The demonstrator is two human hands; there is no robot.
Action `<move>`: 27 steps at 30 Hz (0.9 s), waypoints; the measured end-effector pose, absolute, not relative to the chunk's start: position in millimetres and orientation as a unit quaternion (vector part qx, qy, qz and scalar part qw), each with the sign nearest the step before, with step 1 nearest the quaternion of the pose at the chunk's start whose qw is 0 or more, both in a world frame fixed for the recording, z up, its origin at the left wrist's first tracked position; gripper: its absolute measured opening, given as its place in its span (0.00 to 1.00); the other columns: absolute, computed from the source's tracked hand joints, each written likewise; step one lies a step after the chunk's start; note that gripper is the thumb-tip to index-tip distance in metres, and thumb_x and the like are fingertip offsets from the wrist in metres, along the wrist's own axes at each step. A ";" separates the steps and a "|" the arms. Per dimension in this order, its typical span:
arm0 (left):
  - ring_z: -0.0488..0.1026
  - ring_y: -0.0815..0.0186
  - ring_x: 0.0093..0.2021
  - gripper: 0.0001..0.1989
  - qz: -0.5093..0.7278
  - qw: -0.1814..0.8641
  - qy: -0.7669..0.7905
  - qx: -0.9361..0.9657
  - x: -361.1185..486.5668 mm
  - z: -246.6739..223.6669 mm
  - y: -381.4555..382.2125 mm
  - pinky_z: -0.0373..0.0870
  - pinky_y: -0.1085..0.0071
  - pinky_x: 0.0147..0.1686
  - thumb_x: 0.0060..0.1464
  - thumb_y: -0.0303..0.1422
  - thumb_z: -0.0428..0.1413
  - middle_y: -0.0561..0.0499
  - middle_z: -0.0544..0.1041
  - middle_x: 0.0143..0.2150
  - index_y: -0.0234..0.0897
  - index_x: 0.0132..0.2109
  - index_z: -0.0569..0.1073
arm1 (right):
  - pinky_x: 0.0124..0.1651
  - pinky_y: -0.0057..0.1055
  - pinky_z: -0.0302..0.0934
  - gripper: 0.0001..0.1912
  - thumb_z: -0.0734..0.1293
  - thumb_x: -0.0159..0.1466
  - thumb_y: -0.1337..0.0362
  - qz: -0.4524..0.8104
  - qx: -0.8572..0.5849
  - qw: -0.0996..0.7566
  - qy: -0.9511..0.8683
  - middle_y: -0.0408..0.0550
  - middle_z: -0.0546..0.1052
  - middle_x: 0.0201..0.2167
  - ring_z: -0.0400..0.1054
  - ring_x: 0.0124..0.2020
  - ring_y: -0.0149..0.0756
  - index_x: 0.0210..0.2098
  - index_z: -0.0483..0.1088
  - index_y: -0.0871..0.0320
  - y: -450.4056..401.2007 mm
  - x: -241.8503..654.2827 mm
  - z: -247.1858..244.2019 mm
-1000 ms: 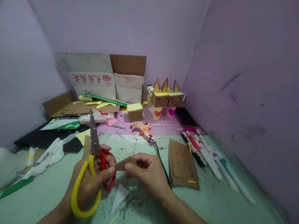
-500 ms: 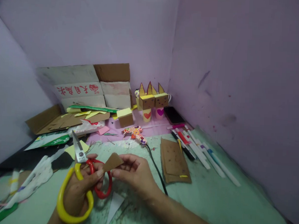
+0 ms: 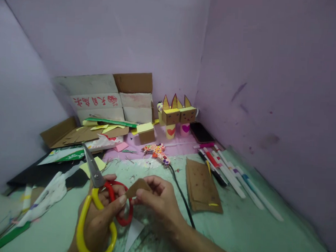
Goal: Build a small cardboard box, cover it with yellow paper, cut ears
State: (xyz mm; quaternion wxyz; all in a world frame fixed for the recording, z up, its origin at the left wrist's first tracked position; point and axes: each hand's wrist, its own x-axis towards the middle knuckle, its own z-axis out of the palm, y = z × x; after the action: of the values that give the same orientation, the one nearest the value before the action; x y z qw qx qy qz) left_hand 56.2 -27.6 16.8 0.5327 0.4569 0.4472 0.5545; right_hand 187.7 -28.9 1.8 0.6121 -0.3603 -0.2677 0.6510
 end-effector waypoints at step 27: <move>0.66 0.71 0.16 0.24 0.554 0.530 0.453 0.455 52.9 18.7 -23.5 0.65 0.75 0.15 0.43 0.32 0.62 0.60 0.70 0.23 0.41 0.45 0.59 | 0.28 0.26 0.65 0.16 0.77 0.45 0.60 0.638 -0.364 0.598 -0.320 0.43 0.76 0.20 0.69 0.21 0.29 0.29 0.74 0.61 -26.9 189.5 0.4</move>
State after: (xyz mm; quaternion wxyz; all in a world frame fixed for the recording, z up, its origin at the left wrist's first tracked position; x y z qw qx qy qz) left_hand 52.9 -23.5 18.7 0.5299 0.4551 0.4531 0.5538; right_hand 189.5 -26.9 0.4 0.5982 -0.3640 -0.3205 0.6379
